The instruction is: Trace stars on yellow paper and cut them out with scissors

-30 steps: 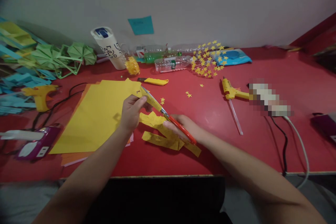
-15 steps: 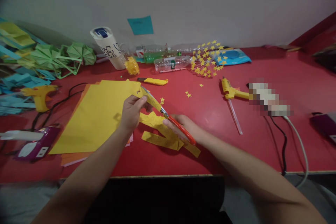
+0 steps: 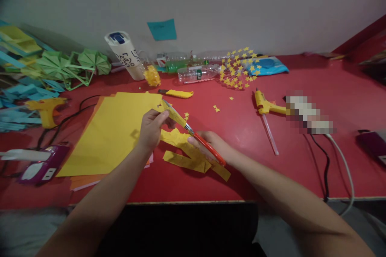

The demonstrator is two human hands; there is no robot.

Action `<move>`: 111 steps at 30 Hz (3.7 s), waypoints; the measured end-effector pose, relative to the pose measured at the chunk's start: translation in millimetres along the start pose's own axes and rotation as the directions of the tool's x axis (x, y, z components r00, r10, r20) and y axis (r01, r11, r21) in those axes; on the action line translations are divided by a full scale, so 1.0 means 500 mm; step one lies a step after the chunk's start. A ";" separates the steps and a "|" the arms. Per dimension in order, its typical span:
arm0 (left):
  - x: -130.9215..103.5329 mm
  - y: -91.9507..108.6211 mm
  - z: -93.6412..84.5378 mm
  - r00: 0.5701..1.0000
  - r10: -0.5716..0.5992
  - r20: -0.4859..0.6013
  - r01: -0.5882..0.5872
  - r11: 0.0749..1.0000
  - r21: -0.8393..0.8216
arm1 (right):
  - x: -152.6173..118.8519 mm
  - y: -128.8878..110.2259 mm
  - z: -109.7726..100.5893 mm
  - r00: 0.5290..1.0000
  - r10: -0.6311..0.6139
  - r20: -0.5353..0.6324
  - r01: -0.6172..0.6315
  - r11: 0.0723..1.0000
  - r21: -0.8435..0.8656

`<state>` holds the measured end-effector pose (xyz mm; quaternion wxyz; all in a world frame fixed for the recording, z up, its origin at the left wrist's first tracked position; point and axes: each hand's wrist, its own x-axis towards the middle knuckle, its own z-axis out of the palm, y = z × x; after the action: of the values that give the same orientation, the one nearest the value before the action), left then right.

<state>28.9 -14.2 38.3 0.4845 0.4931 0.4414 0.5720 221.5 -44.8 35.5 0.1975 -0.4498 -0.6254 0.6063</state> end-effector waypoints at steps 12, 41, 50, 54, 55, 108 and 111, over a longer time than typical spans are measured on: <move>0.002 -0.002 -0.003 1.000 0.016 -0.001 -0.016 1.000 -0.024 | 0.002 0.007 -0.008 0.996 -0.089 -0.006 0.088 0.994 -0.065; 0.010 0.025 -0.009 0.983 -0.119 0.142 0.137 0.983 -0.125 | -0.003 -0.017 -0.010 0.999 0.017 -0.043 -0.016 1.000 0.009; 0.021 0.032 -0.019 0.986 -0.164 0.021 0.165 0.965 -0.206 | 0.001 -0.007 -0.010 0.999 0.026 -0.045 -0.024 0.999 0.028; 0.020 0.034 -0.017 0.987 -0.157 0.017 0.157 0.967 -0.201 | 0.000 -0.014 -0.009 0.998 0.032 -0.052 -0.031 0.999 0.023; 0.020 0.033 -0.017 0.988 -0.152 0.006 0.150 0.970 -0.192 | -0.001 -0.015 -0.010 0.998 0.037 -0.047 -0.036 0.999 0.025; 0.031 0.023 -0.037 0.990 0.010 -0.143 -0.041 0.975 -0.218 | -0.001 -0.005 -0.024 1.000 0.010 0.026 -0.009 0.998 -0.061; 0.031 0.025 -0.036 0.990 0.024 -0.139 -0.055 0.972 -0.229 | 0.000 -0.005 -0.023 0.999 0.012 0.031 -0.010 0.997 -0.080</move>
<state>9.0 -1.1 50.7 0.4962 0.4020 0.3935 0.6613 230.0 -37.7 40.0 0.1661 -0.4513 -0.6497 0.5888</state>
